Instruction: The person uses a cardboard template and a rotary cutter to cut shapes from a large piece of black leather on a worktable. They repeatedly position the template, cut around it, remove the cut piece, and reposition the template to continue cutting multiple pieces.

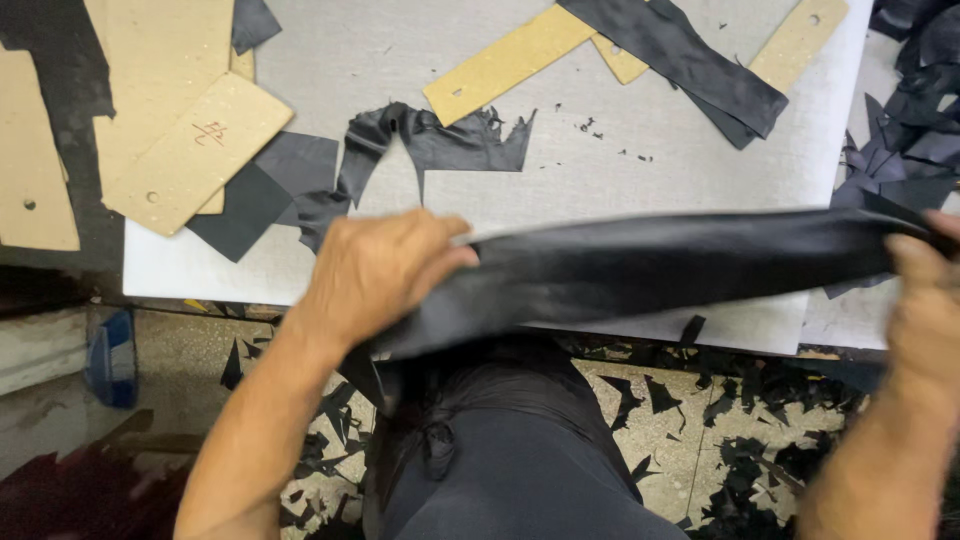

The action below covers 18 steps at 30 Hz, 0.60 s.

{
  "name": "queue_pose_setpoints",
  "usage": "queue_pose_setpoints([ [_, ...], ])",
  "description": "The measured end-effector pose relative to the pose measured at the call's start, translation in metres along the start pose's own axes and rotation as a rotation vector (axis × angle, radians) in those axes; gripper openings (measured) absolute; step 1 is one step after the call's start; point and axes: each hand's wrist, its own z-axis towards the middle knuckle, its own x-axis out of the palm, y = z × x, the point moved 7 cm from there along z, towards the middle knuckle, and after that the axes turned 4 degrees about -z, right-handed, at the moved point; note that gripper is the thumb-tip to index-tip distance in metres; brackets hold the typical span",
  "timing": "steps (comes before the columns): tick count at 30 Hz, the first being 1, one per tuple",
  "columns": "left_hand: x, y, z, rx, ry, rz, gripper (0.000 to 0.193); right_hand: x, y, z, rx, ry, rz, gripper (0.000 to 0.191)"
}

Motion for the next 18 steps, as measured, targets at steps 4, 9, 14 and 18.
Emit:
queue_pose_setpoints([
  [4,0.059,0.062,0.027,-0.127,0.120,0.292,0.034,0.103,-0.018,0.011,-0.115,0.179,-0.136,0.041],
  [9,0.089,0.074,-0.039,-0.435,-0.112,0.383,0.037,0.089,-0.078,-0.015,-0.117,0.181,-0.252,0.031],
  [14,0.068,0.064,-0.093,-0.608,-0.332,0.581,0.045,0.078,-0.106,-0.023,-0.033,0.204,-0.224,0.027],
  [18,0.069,0.070,-0.085,-0.606,-0.344,0.659,0.030,0.106,-0.107,-0.023,-0.043,0.245,-0.231,0.023],
])
